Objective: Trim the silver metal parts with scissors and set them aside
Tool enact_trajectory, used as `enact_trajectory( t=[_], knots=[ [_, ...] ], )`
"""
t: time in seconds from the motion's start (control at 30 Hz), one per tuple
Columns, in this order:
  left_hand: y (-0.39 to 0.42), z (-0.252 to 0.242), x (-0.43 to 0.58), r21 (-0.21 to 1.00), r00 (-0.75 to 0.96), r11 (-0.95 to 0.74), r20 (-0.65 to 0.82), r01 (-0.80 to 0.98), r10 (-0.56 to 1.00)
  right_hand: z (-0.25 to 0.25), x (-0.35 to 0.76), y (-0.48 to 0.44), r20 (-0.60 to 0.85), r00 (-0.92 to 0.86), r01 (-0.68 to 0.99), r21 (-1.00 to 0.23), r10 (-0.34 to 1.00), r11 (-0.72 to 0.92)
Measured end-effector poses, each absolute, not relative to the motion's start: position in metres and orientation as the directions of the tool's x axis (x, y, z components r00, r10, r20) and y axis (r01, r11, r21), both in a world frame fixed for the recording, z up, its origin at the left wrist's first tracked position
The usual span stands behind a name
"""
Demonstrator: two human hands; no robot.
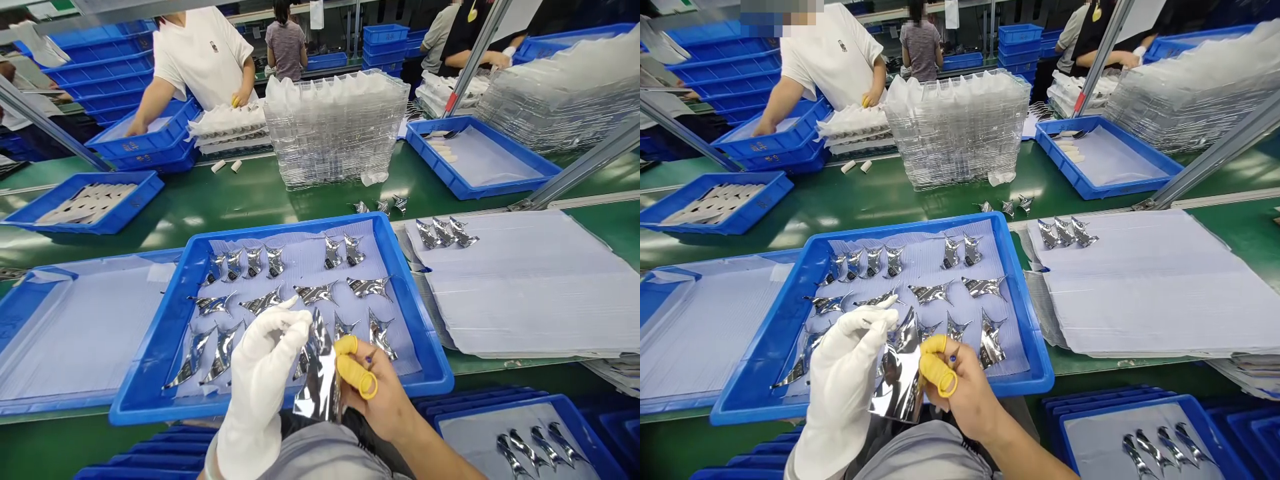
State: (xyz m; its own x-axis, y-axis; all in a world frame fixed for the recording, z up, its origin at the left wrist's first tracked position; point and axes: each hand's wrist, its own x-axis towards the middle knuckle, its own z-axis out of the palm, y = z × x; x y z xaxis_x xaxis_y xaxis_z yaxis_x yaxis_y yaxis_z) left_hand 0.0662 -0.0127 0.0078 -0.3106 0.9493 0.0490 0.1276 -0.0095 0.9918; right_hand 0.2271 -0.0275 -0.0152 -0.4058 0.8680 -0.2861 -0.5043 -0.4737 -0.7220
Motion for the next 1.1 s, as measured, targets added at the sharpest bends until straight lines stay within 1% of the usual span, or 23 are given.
enact_trajectory(
  t=[0.07,0.13,0.17,0.23,0.3,0.33,0.37,0.4,0.47,0.57,0.67,0.77,0.83,0.93,1.0,1.1],
  knots=[
    [-0.009,0.008,0.067,0.98,-0.271,-0.009,0.064,0.201,0.96,-0.014,0.224,-0.026,-0.364,-0.423,-0.54,-0.634,0.83,-0.554],
    [-0.006,0.01,0.066,0.95,-0.171,-0.1,0.156,0.294,0.973,-0.017,0.221,-0.023,-0.381,-0.441,-0.542,-0.608,0.813,-0.58],
    [-0.004,0.012,0.065,0.931,-0.106,-0.158,0.203,0.329,0.973,-0.02,0.22,-0.022,-0.382,-0.43,-0.537,-0.62,0.818,-0.572],
    [0.004,0.015,0.06,0.882,0.018,-0.263,0.278,0.39,0.96,-0.027,0.22,-0.019,-0.386,-0.325,-0.514,-0.694,0.863,-0.504],
    [0.02,0.018,0.051,0.772,0.114,-0.336,0.329,0.539,0.938,-0.035,0.222,-0.015,-0.383,-0.177,-0.475,-0.774,0.907,-0.42],
    [0.031,0.019,0.046,0.688,0.153,-0.356,0.34,0.633,0.928,-0.037,0.224,-0.013,-0.385,-0.135,-0.462,-0.791,0.913,-0.402],
    [0.046,0.019,0.04,0.569,0.166,-0.352,0.353,0.744,0.921,-0.039,0.227,-0.01,-0.398,-0.129,-0.456,-0.789,0.908,-0.411],
    [0.062,0.019,0.034,0.495,0.16,-0.324,0.345,0.806,0.925,-0.04,0.23,-0.008,-0.42,-0.149,-0.457,-0.774,0.895,-0.439],
    [0.1,0.017,0.024,0.408,0.138,-0.276,0.336,0.87,0.932,-0.04,0.236,-0.004,-0.472,-0.185,-0.463,-0.732,0.862,-0.5],
    [0.157,0.004,0.02,0.243,0.14,-0.207,0.264,0.948,0.954,-0.041,0.241,0.0,-0.531,-0.185,-0.467,-0.693,0.827,-0.549],
    [0.194,-0.019,0.025,0.081,0.155,-0.173,0.191,0.982,0.969,-0.041,0.244,0.002,-0.528,-0.186,-0.485,-0.684,0.829,-0.544],
    [0.207,-0.042,0.031,-0.047,0.184,-0.18,0.12,0.983,0.976,-0.039,0.246,0.004,-0.509,-0.216,-0.473,-0.692,0.833,-0.545],
    [0.207,-0.049,0.035,-0.104,0.21,-0.201,0.086,0.974,0.974,-0.036,0.247,0.004,-0.517,-0.229,-0.467,-0.685,0.825,-0.559],
    [0.205,-0.049,0.047,-0.147,0.256,-0.244,0.072,0.959,0.964,-0.033,0.247,0.005,-0.542,-0.189,-0.507,-0.66,0.819,-0.554],
    [0.204,-0.046,0.062,-0.143,0.302,-0.29,0.063,0.946,0.951,-0.034,0.247,0.005,-0.55,-0.176,-0.529,-0.646,0.816,-0.549],
    [0.206,-0.049,0.092,-0.09,0.368,-0.364,0.028,0.927,0.929,-0.039,0.246,0.005,-0.554,-0.201,-0.527,-0.634,0.808,-0.566]
  ],
)
